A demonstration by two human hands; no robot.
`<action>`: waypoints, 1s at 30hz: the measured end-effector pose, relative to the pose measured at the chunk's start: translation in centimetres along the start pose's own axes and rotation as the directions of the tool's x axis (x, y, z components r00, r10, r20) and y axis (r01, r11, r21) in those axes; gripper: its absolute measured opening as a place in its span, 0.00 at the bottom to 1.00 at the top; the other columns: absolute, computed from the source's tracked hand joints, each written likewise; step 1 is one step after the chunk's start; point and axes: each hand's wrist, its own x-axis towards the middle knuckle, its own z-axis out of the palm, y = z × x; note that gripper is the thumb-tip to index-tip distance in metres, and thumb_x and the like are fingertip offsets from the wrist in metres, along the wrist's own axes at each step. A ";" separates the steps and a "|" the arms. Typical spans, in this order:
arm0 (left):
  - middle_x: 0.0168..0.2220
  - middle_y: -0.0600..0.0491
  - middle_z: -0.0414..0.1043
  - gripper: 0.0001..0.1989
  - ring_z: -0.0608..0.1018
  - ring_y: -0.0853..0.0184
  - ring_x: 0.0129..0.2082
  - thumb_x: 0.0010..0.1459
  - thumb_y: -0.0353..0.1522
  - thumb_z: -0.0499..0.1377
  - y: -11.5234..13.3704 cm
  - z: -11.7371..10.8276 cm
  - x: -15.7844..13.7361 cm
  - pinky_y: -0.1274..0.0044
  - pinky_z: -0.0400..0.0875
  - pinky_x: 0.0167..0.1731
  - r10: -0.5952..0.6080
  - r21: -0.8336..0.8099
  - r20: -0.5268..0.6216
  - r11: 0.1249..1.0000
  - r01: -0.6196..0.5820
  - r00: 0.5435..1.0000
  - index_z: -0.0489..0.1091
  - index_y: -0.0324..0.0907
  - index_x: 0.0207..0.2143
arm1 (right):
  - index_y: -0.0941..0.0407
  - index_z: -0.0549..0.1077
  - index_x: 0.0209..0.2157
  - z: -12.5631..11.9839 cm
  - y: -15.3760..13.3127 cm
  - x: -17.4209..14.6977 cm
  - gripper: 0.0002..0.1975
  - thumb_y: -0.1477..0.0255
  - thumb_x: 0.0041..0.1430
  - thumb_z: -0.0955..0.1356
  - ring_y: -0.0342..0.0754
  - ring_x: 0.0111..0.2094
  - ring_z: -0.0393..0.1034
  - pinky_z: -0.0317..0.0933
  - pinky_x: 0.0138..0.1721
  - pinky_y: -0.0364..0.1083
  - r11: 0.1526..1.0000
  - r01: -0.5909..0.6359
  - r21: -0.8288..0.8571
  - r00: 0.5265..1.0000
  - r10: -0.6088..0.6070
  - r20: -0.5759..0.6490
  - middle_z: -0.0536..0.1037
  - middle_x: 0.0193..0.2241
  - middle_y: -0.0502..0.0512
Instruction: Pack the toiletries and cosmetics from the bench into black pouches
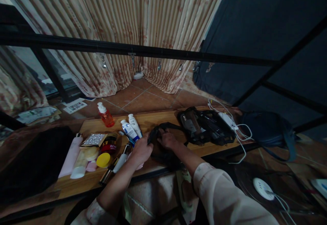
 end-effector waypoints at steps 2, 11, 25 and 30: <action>0.46 0.47 0.74 0.22 0.74 0.62 0.48 0.50 0.24 0.50 0.0 -0.1 0.2 0.74 0.65 0.49 -0.024 -0.010 -0.024 1.000 0.024 0.999 0.66 0.39 0.50 | 0.64 0.51 0.62 0.0 -0.2 0.3 0.31 0.67 0.61 0.63 0.56 0.55 0.63 0.57 0.52 0.50 0.999 -0.038 -0.002 0.999 0.038 -0.002 0.68 0.53 0.72; 0.41 0.49 0.76 0.21 0.77 0.62 0.41 0.50 0.27 0.53 0.6 -0.5 -0.6 0.75 0.68 0.42 -0.025 0.056 0.010 0.998 0.024 1.000 0.65 0.41 0.49 | 0.71 0.45 0.63 -0.8 -0.5 0.3 0.41 0.63 0.58 0.66 0.58 0.60 0.55 0.54 0.54 0.49 0.996 -0.090 0.015 0.996 0.090 0.027 0.62 0.57 0.77; 0.33 0.45 0.76 0.13 0.78 0.60 0.38 0.54 0.29 0.50 1.8 -0.5 0.0 0.75 0.67 0.35 -0.141 0.192 -0.008 0.971 0.140 0.990 0.69 0.38 0.40 | 0.59 0.72 0.49 -6.2 -1.7 -3.0 0.23 0.74 0.48 0.69 0.54 0.46 0.73 0.65 0.42 0.44 0.965 0.209 -0.156 0.938 -0.153 0.311 0.77 0.45 0.63; 0.35 0.45 0.76 0.13 0.77 0.61 0.37 0.53 0.28 0.49 1.3 -0.6 0.3 0.75 0.67 0.36 -0.111 0.217 -0.043 0.969 0.118 0.993 0.70 0.38 0.38 | 0.64 0.78 0.34 -5.9 -2.0 -4.3 0.15 0.84 0.38 0.72 0.61 0.39 0.76 0.68 0.37 0.48 0.923 0.244 -0.296 0.909 -0.112 0.401 0.80 0.34 0.68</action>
